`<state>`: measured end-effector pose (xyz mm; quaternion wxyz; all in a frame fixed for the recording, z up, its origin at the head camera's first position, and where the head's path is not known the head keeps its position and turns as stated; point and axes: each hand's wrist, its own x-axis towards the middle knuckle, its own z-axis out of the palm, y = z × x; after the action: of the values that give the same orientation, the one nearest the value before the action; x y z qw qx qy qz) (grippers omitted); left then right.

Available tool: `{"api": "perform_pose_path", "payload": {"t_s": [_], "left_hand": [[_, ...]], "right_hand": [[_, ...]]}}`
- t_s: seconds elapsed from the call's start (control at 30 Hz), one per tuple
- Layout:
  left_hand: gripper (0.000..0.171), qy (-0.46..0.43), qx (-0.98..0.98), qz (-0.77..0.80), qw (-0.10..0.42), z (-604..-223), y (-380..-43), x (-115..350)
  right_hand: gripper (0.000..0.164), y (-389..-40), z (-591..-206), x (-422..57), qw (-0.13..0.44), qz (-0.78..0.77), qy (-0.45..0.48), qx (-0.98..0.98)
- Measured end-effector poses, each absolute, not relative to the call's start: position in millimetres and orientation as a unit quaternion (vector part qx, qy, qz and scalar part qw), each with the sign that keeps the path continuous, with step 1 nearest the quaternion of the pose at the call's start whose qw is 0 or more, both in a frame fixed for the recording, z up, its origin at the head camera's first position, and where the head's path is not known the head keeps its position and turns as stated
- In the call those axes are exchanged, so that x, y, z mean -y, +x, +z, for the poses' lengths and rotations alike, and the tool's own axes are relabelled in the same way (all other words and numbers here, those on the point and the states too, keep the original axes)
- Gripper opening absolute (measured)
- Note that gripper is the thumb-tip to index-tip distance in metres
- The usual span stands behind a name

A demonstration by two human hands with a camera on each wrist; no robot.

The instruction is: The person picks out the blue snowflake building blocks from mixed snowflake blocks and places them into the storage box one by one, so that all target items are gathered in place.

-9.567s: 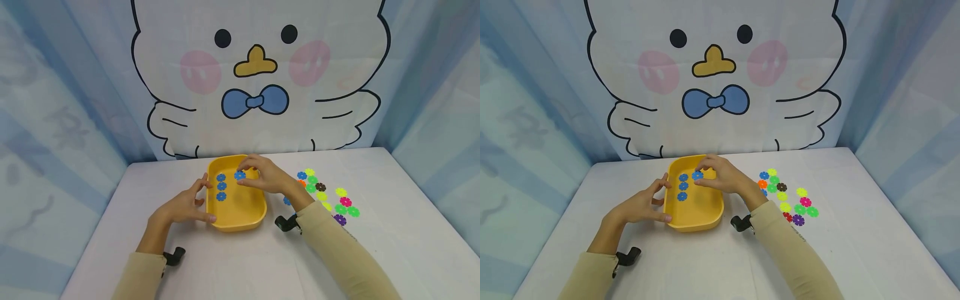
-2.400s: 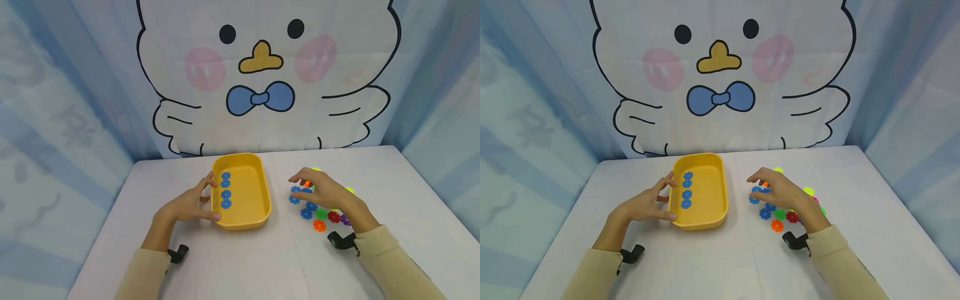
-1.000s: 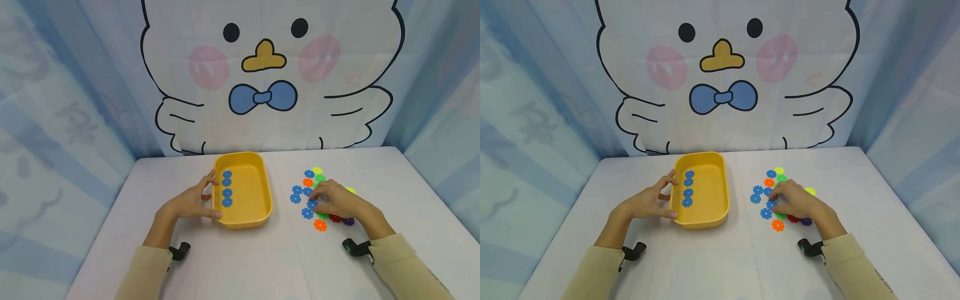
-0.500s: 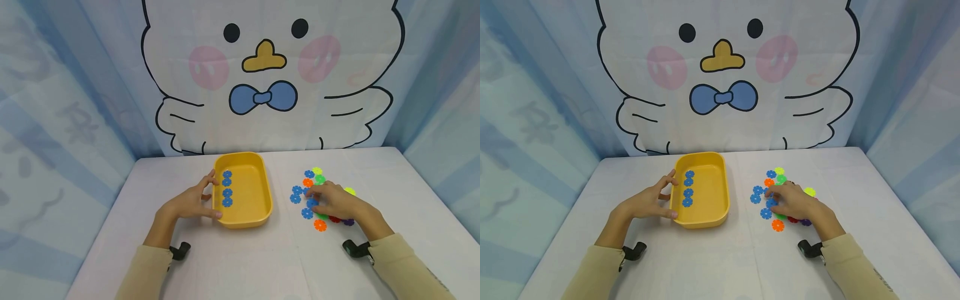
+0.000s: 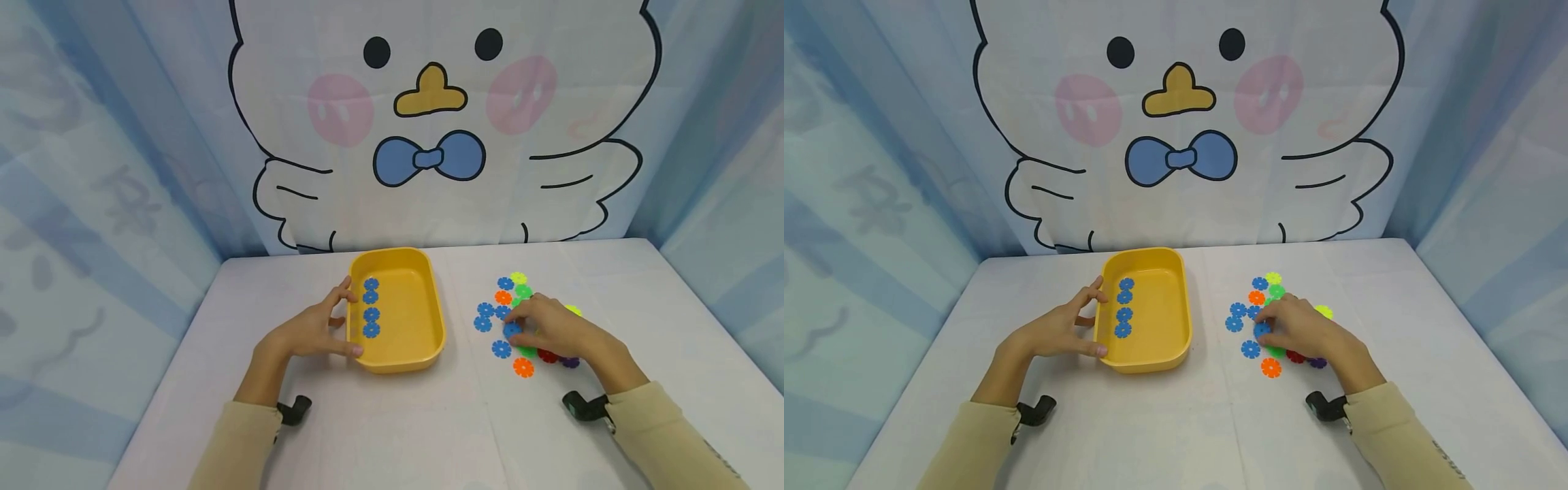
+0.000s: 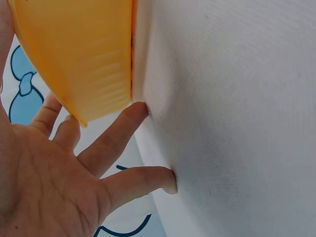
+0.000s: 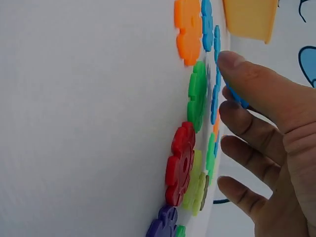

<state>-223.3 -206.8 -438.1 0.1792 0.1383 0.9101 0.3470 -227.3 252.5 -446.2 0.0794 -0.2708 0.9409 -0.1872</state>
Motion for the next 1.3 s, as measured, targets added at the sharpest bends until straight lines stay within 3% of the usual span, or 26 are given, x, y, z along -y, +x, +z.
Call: {"api": "perform_pose_path", "payload": {"t_s": [0.73, 1.3], "left_hand": [[0.101, 0.143, -0.906, 0.354, 0.181, -439, -222, 207], [0.098, 0.147, -0.903, 0.359, 0.183, -437, -222, 206]], "right_hand": [[0.031, -237, -438, -224, -0.019, -0.262, -0.29, -0.92], [0.024, -239, -426, -195, -0.02, -0.285, -0.304, -0.909]]}}
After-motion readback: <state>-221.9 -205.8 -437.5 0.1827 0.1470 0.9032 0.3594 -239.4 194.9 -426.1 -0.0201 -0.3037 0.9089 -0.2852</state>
